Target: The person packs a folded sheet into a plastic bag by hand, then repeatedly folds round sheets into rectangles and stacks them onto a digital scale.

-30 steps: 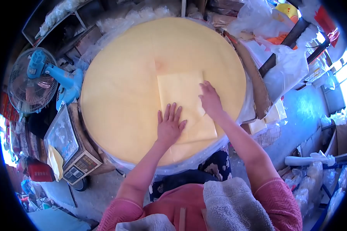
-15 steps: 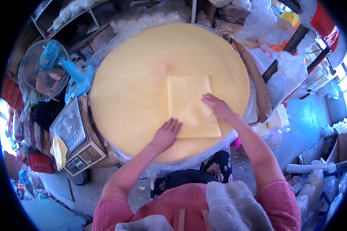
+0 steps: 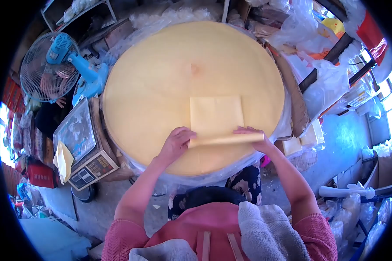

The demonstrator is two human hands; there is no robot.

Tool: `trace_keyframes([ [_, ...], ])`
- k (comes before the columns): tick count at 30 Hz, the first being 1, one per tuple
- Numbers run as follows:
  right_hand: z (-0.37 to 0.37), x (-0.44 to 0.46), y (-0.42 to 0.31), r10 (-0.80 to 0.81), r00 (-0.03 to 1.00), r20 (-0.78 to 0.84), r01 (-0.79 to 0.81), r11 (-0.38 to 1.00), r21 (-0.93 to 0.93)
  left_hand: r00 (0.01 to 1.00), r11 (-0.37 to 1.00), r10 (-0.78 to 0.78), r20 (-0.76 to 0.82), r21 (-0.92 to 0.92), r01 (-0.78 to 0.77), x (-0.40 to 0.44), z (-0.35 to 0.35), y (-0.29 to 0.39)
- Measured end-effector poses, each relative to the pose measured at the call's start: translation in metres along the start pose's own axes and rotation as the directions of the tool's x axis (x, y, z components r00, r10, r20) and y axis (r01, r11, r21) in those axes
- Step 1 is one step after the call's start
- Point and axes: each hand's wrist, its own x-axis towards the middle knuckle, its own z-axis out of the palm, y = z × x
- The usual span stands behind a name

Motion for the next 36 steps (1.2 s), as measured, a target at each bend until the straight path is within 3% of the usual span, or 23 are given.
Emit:
trace_keyframes([
  [1,-0.001,0.005,-0.004,0.234,0.972,-0.032,-0.234,0.972,0.009,0.991,0.991,-0.132,0.014,-0.018,0.132,0.001,0.006,-0.005],
  [3,0.0,0.02,-0.014,0.652,0.754,-0.082,-0.65,0.758,0.052,0.939,0.937,-0.344,0.01,-0.062,0.344,0.007,0.013,-0.009],
  [4,0.014,0.023,0.005,0.498,0.835,-0.236,-0.476,0.867,0.147,0.905,0.902,-0.425,-0.01,-0.091,0.422,0.014,0.017,-0.007],
  [7,0.015,0.044,0.004,0.576,0.747,-0.331,-0.628,0.776,-0.066,0.773,0.751,-0.634,-0.005,-0.24,0.615,0.035,0.019,0.004],
  [8,0.017,0.047,0.006,0.581,0.732,-0.356,-0.634,0.772,-0.044,0.721,0.686,-0.693,0.014,-0.296,0.665,0.042,0.015,0.008],
  [11,0.021,0.056,0.012,0.582,0.697,-0.419,-0.642,0.767,-0.004,0.577,0.557,-0.777,0.252,-0.153,0.816,0.064,-0.004,0.011],
  [13,0.024,0.057,0.013,0.567,0.691,-0.448,-0.639,0.769,-0.012,0.664,0.658,-0.744,0.069,0.241,0.713,0.076,0.003,0.01],
  [14,0.023,0.058,0.015,0.581,0.69,-0.432,-0.646,0.763,-0.004,0.715,0.642,-0.699,-0.006,0.435,0.631,0.082,0.009,0.011],
  [16,0.022,0.062,0.011,0.611,0.687,-0.394,-0.66,0.751,0.012,0.887,0.775,-0.453,-0.088,0.454,0.44,0.095,0.028,0.002],
  [17,0.021,0.064,0.003,0.567,0.713,-0.411,-0.658,0.744,-0.115,0.942,0.817,-0.311,-0.126,0.471,0.332,0.099,0.036,-0.004],
  [19,0.016,0.077,-0.036,0.478,0.766,-0.429,-0.63,0.689,-0.358,0.915,0.816,-0.403,-0.014,0.446,0.367,0.102,0.051,-0.014],
  [22,0.021,0.09,-0.028,0.098,0.951,-0.293,-0.299,0.53,-0.793,0.901,0.801,-0.431,0.042,0.478,0.361,0.101,0.064,-0.02],
  [25,0.032,0.088,0.002,0.26,0.937,-0.235,-0.348,0.621,-0.702,0.9,0.77,-0.434,0.042,0.535,0.347,0.097,0.067,-0.022],
  [31,0.038,0.086,0.018,0.253,0.933,-0.258,-0.361,0.614,-0.702,0.902,0.76,-0.423,0.086,0.576,0.301,0.102,0.068,-0.027],
  [33,0.024,0.085,0.018,0.305,0.917,-0.257,-0.399,0.712,-0.578,0.882,0.775,-0.453,0.127,0.545,0.32,0.102,0.06,-0.02],
  [34,0.018,0.081,0.021,0.337,0.908,-0.25,-0.419,0.754,-0.506,0.913,0.747,-0.405,0.035,0.589,0.309,0.096,0.062,-0.018],
  [36,0.012,0.056,0.038,0.272,0.783,-0.559,-0.483,0.833,-0.272,0.83,0.717,-0.552,0.083,0.555,0.422,0.095,0.039,0.005],
])
